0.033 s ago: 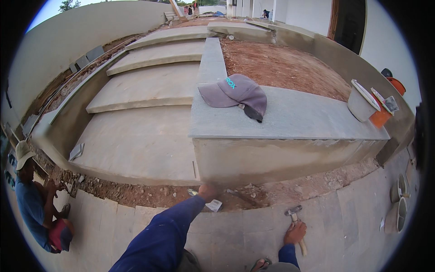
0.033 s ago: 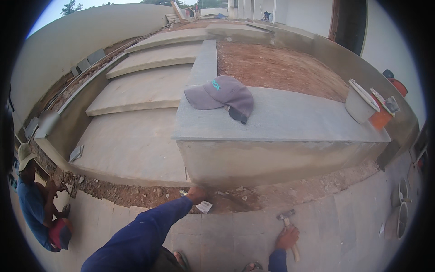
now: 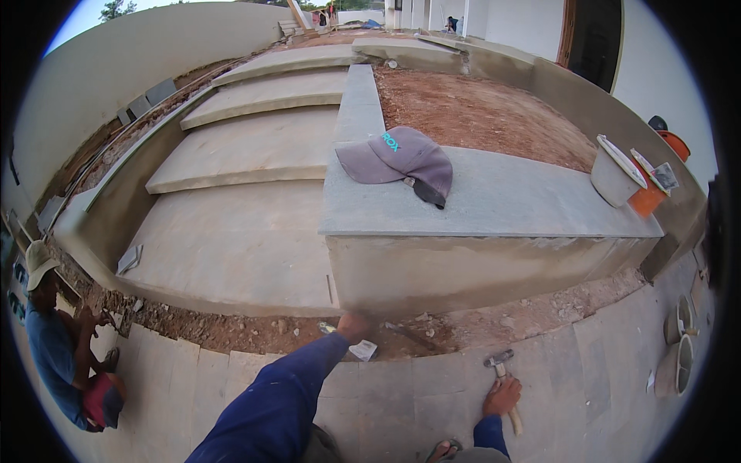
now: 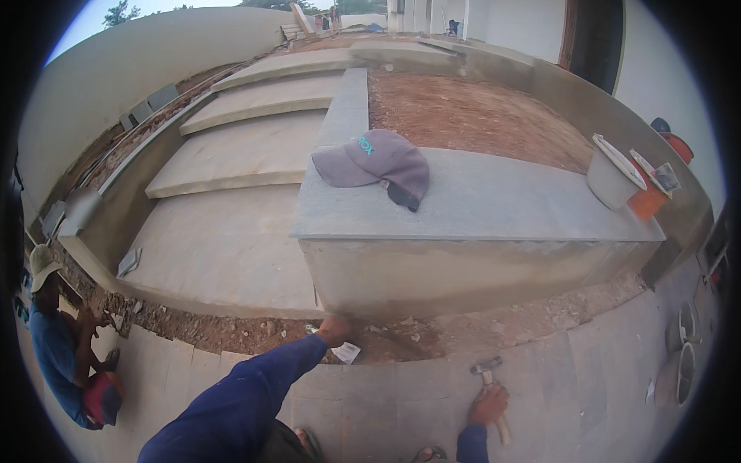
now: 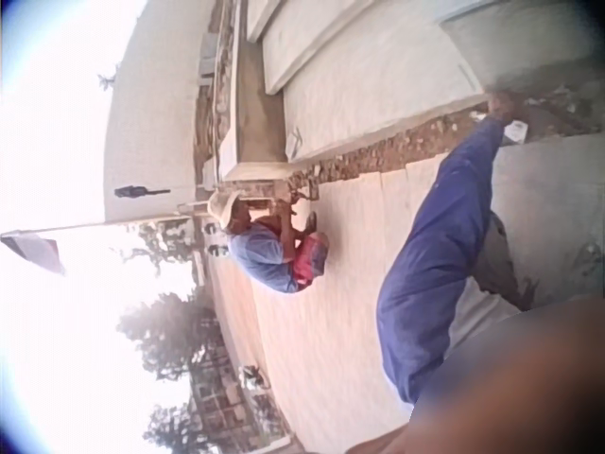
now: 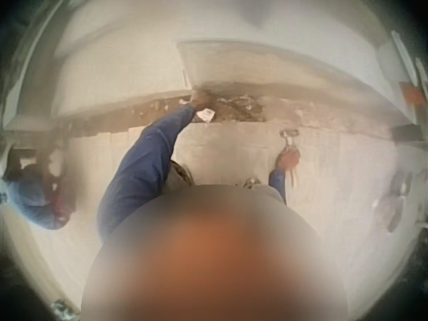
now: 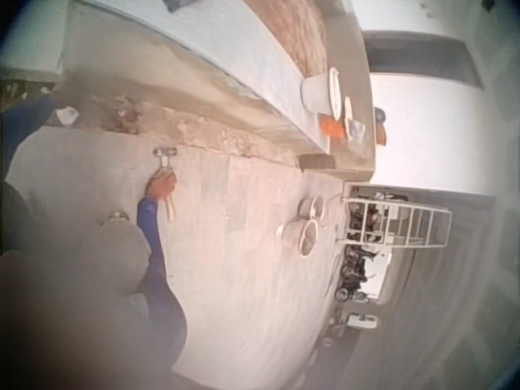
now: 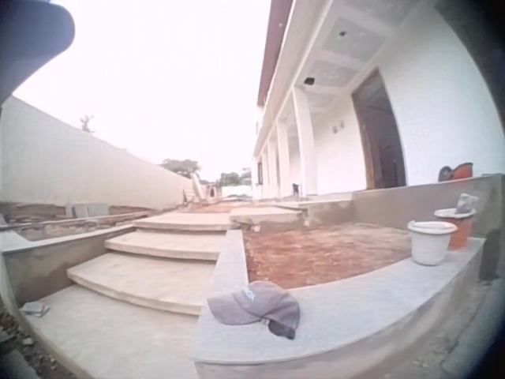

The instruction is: The person uses a hammer and a chisel to chip away at the concrete edge of a tiled step. They repeatedly strike the chisel to break up the material along the boundary between the tile and the rough concrete. Another worker is visible in the background performing similar tasks.

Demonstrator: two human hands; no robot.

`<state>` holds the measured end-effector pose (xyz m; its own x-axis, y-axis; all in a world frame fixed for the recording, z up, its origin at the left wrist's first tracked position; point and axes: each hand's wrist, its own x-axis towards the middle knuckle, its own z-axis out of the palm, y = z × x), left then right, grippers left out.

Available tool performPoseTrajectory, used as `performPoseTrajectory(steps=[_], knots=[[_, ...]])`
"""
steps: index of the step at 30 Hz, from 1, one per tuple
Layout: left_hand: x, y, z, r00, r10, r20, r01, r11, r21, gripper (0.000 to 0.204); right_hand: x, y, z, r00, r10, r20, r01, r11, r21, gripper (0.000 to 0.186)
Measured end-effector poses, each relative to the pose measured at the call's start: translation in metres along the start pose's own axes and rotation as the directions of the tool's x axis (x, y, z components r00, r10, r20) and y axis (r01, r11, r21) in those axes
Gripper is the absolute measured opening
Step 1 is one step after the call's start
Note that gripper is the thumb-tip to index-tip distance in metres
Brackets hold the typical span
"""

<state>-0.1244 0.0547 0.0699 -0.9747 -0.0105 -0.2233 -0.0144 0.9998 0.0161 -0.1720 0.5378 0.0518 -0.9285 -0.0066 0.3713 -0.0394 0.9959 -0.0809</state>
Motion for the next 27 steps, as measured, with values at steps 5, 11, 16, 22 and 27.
performPoseTrajectory(steps=[5,11,16,22,27], knots=[[0.019,0.010,-0.010,0.999,0.005,0.054,-0.004,1.000,-0.015,0.020,0.000,-0.006,0.002,0.997,-0.017,-0.069,0.017,1.000,-0.002,0.039],[0.029,0.055,-0.011,0.934,0.263,-0.240,-0.300,0.945,-0.131,0.036,0.000,0.006,-0.003,1.000,-0.009,0.007,0.009,1.000,0.029,0.039],[0.040,0.059,-0.008,0.936,0.290,-0.197,-0.307,0.950,-0.058,0.030,-0.001,-0.004,-0.002,1.000,-0.001,0.018,0.000,0.999,0.043,0.039],[0.062,0.062,-0.013,0.970,0.241,-0.008,-0.241,0.970,0.003,0.030,0.002,-0.004,-0.002,1.000,0.020,0.018,-0.021,0.997,0.072,0.038],[0.060,0.049,-0.004,0.958,0.287,0.000,-0.286,0.957,0.050,0.040,0.009,-0.009,-0.003,0.994,0.031,0.109,-0.035,0.999,0.037,0.038]])
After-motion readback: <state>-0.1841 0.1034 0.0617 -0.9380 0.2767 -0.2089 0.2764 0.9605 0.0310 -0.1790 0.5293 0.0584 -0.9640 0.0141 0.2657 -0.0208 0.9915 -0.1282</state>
